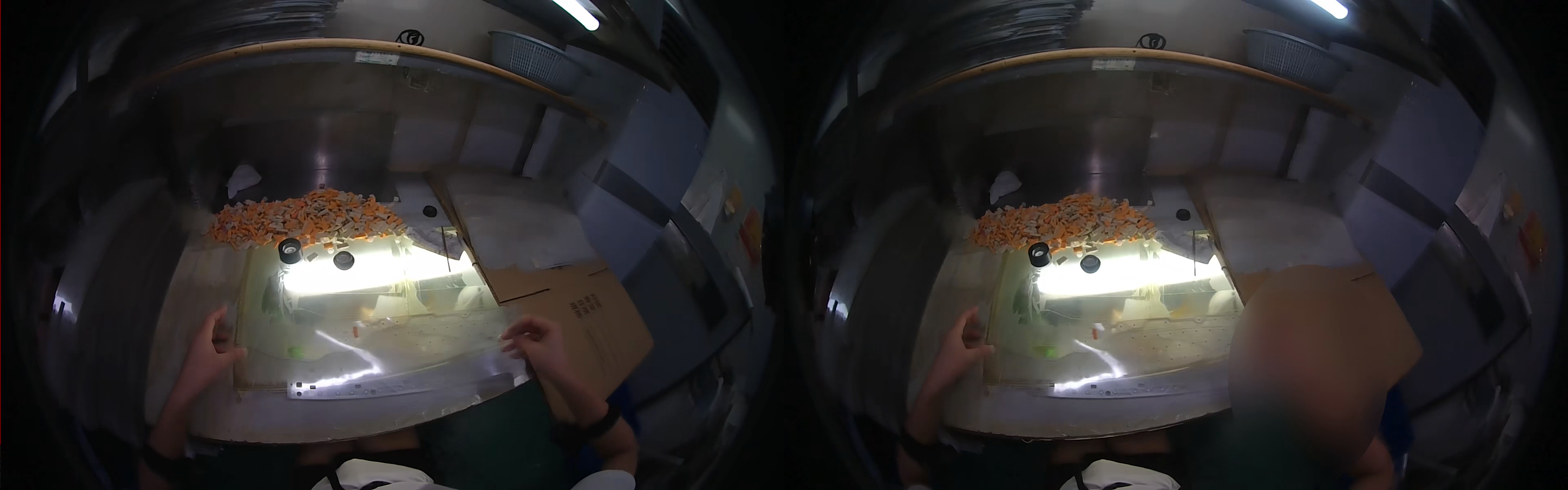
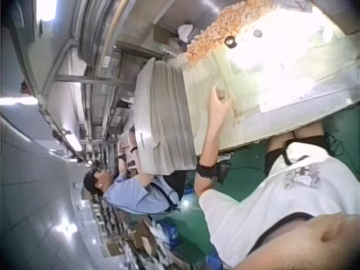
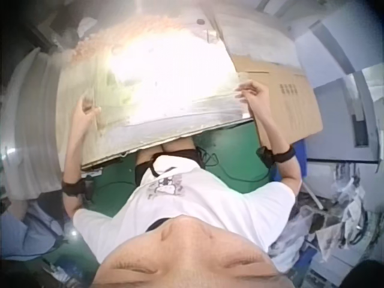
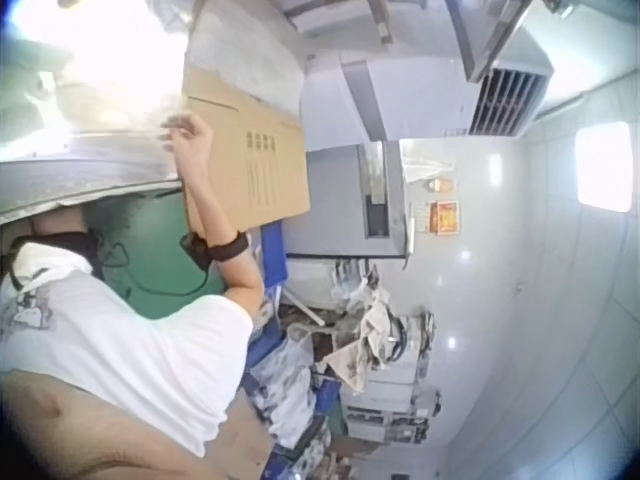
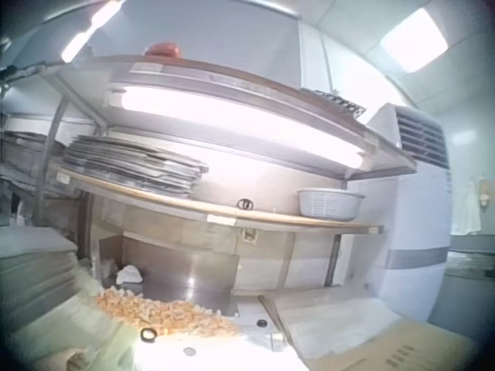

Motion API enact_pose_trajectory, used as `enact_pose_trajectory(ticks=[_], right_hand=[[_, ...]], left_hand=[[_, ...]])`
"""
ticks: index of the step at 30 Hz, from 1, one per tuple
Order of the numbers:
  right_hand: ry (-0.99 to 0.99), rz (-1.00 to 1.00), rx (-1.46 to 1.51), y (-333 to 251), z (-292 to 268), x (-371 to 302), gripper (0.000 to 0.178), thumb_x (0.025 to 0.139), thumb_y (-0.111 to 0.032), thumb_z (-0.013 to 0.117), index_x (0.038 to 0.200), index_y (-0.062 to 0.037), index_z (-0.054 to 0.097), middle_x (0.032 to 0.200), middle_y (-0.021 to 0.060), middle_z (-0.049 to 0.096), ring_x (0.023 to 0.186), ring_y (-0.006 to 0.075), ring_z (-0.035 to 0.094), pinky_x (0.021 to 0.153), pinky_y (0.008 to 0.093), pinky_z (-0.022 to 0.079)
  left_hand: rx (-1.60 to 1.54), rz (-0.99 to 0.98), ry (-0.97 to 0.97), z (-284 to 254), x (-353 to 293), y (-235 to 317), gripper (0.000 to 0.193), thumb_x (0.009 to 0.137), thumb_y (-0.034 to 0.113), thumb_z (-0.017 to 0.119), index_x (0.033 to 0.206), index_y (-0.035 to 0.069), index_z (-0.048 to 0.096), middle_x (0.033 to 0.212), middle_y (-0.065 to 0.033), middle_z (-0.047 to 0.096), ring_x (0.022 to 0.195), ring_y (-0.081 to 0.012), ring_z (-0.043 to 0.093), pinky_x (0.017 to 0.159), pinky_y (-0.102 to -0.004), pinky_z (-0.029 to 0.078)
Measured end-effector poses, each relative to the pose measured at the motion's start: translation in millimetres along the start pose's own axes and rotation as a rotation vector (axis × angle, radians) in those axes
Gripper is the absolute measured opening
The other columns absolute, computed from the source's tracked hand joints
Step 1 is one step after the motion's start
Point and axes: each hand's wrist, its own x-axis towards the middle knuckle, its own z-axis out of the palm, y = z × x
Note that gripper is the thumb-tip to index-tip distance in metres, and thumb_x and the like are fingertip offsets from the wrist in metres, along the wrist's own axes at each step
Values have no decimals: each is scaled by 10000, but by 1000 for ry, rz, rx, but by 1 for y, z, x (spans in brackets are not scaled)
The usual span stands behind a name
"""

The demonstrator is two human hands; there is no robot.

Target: Inspecting and marking a transparent circuit board sheet on a light table using a fine stylus.

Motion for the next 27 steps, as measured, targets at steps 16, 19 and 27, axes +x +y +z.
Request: enact_pose_trajectory(ticks=[16, 19, 27], right_hand=[[316, -227, 141, -83, -160, -28, 237, 703, 51, 565, 939, 54, 545, 747, 112, 588, 597, 156, 595, 518, 262, 501], [451, -283, 62, -133, -214, 18, 269, 694, 14, 587, 956, 38, 533, 701, 69, 554, 537, 121, 537, 474, 236, 472], [695, -141, -193, -92, -320, 184, 303, 623, -9, 596, 924, 17, 576, 613, 103, 585, 434, 126, 537, 352, 244, 402]], left_hand=[[-593, -33, -550, 24, 52, 161, 211, 760, 68, 558, 904, -85, 566, 767, -208, 611, 658, -253, 623, 562, -331, 529], [-607, 127, -537, 32, 78, 236, 235, 764, 93, 548, 917, -84, 563, 752, -200, 616, 610, -216, 617, 539, -303, 522], [-666, 67, -672, 155, 165, 299, 116, 776, 45, 526, 813, -53, 575, 733, -100, 566, 615, -133, 562, 524, -250, 479]])
